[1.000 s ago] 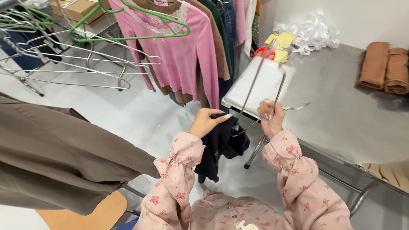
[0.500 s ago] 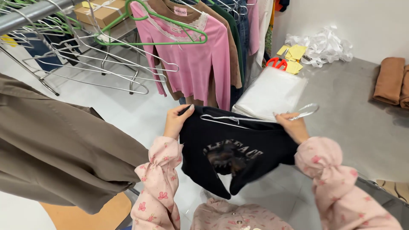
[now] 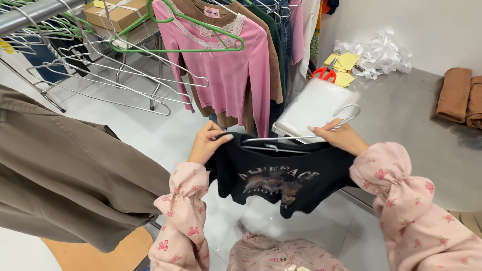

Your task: The person picks up folded garments from a table, unfolds them, places them on hangers, and hangs them on a clothing rack. The person handles a brown t-shirt, a pink long-sleeved top, and a black t-shirt with a graphic print.

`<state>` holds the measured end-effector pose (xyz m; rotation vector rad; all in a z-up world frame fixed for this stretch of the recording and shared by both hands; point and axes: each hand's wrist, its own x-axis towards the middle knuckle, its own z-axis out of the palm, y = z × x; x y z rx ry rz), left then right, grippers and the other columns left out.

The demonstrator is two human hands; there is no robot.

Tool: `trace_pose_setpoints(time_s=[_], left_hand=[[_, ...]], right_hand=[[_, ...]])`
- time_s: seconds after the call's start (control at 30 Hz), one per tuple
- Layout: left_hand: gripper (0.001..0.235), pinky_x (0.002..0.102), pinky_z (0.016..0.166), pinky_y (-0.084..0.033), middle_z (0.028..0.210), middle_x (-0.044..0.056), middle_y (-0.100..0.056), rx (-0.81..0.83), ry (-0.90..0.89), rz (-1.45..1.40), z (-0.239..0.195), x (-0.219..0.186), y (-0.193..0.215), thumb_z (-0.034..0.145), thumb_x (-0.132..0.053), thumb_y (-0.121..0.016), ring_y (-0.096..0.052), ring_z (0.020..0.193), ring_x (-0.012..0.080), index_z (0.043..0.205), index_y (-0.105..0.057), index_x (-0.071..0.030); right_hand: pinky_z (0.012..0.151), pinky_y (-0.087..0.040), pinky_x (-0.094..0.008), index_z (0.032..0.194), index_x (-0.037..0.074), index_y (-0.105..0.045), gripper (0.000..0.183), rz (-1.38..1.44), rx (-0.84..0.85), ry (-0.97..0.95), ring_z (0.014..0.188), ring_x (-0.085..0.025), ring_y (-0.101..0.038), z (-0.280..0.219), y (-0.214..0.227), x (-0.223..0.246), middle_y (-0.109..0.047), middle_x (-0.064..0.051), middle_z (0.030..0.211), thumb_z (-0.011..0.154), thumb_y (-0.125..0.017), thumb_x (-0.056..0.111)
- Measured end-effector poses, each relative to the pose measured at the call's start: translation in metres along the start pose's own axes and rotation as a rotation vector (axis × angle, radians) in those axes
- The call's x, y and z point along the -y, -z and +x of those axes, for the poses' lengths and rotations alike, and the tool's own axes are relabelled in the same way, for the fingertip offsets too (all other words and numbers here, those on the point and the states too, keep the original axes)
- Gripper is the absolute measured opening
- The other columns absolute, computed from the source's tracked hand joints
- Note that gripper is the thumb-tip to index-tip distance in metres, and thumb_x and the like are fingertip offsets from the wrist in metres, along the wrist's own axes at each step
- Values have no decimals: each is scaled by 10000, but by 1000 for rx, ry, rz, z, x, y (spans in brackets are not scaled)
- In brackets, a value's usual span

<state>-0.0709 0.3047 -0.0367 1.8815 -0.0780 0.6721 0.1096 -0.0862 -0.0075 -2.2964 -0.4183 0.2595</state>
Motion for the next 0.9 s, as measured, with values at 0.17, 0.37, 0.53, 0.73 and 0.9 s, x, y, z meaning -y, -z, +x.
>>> trace_pose_setpoints(time_s=[0.17, 0.37, 0.53, 0.73, 0.9], left_hand=[[213, 459, 800, -553, 874, 139, -651, 106, -120, 140, 6, -20, -42, 821, -227, -836, -673, 820, 360, 858, -775, -26], [300, 410, 792, -551, 866, 49, -654, 165, -14, 318, -5, -31, -62, 866, -392, -787, -674, 856, 297, 980, -772, -115], [281, 368, 745, -549, 818, 17, -619, 194, -59, 579, -18, -28, -75, 854, -387, -791, -662, 826, 261, 929, -727, -124], [216, 348, 711, -564, 774, -75, -690, 84, 60, 653, -14, -14, -62, 803, -494, -772, -716, 841, 210, 841, -663, -311], [273, 345, 704, -535, 761, -67, -729, 32, 148, 608, -12, -6, -32, 761, -538, -799, -731, 833, 243, 803, -692, -291]], right_hand=[[739, -537, -428, 809, 6, -816, 410, -53, 61, 59, 781, -345, -707, 1, -27, 40, -710, -258, 717, 851, -744, 407], [705, -506, -358, 604, 56, -715, 398, -9, 241, 242, 609, -251, -648, -25, -12, 87, -678, -119, 554, 903, -665, 314], [737, -510, -330, 864, 72, -794, 191, 36, 333, 303, 725, -176, -635, -25, -17, 80, -739, -53, 725, 916, -673, 209], [936, -541, -491, 1196, 10, -705, 370, 42, 368, 455, 1056, -333, -681, -27, 12, 53, -741, -222, 1064, 844, -749, 118], [1078, -484, -487, 1350, 94, -659, 601, -481, 437, 224, 1238, -360, -652, 9, 32, -58, -742, -170, 1249, 774, -827, 110]])
